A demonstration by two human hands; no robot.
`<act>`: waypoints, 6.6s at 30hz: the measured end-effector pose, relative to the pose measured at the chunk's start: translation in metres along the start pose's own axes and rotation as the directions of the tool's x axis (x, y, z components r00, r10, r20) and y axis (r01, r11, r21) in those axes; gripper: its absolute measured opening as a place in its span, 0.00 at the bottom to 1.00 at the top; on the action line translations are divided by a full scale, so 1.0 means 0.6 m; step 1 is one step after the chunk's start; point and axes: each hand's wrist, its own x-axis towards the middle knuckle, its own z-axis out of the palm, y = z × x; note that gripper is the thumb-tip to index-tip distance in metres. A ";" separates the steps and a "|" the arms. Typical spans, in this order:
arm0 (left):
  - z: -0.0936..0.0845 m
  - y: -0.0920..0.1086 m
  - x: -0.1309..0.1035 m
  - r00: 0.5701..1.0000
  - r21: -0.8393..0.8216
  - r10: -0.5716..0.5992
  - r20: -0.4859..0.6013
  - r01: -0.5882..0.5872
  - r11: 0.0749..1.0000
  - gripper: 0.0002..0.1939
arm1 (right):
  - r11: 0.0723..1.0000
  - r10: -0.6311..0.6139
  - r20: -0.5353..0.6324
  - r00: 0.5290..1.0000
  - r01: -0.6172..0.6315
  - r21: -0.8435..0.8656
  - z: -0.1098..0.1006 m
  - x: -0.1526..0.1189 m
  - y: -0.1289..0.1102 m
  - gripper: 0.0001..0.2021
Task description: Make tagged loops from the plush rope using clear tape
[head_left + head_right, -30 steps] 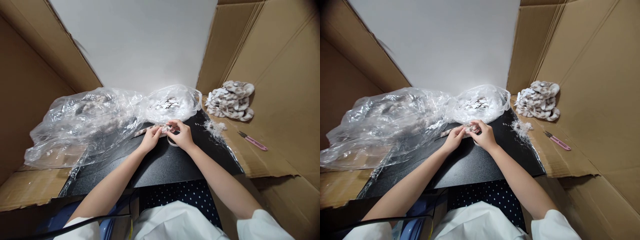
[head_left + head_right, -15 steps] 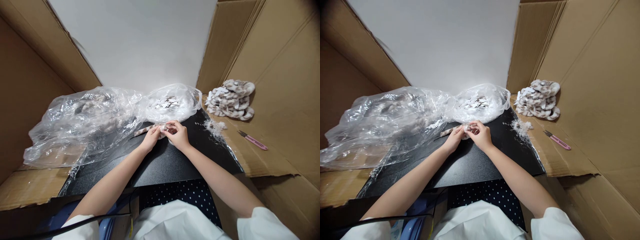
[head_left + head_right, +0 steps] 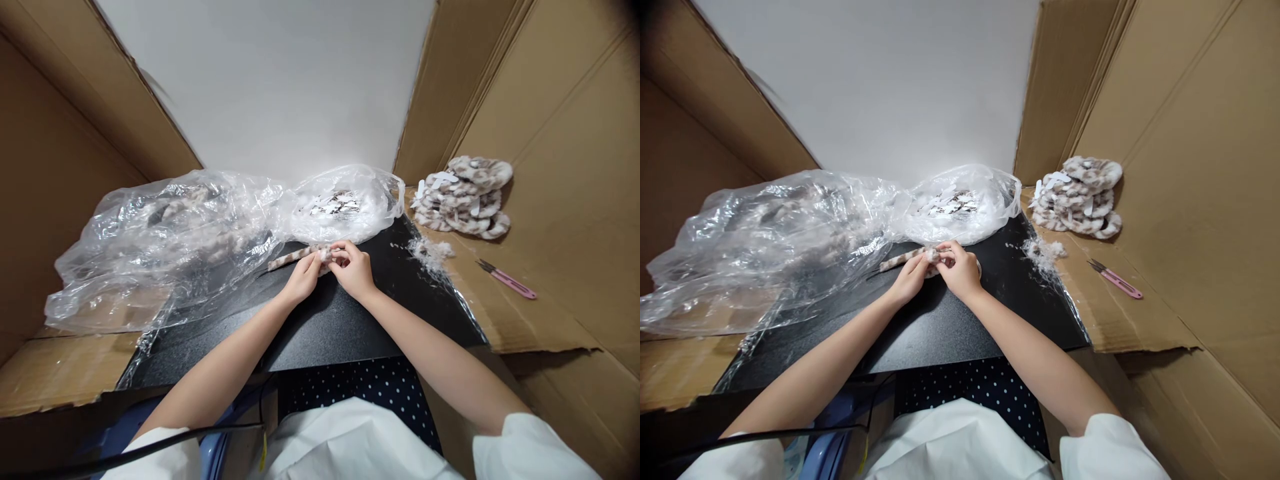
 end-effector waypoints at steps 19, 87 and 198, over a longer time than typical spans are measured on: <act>-0.010 0.018 -0.004 0.996 0.311 0.077 -0.041 -0.061 0.948 0.19 | 0.995 -0.083 0.079 0.993 0.078 0.066 -0.016 0.008 0.001 0.08; -0.014 0.043 -0.010 0.980 0.567 0.191 0.048 -0.185 0.803 0.13 | 0.953 0.015 0.122 0.992 -0.051 0.297 -0.046 0.024 -0.002 0.19; -0.001 0.035 -0.008 0.998 0.269 0.066 0.007 -0.065 0.961 0.23 | 0.984 -0.105 0.073 0.992 0.114 -0.138 -0.004 -0.006 0.003 0.16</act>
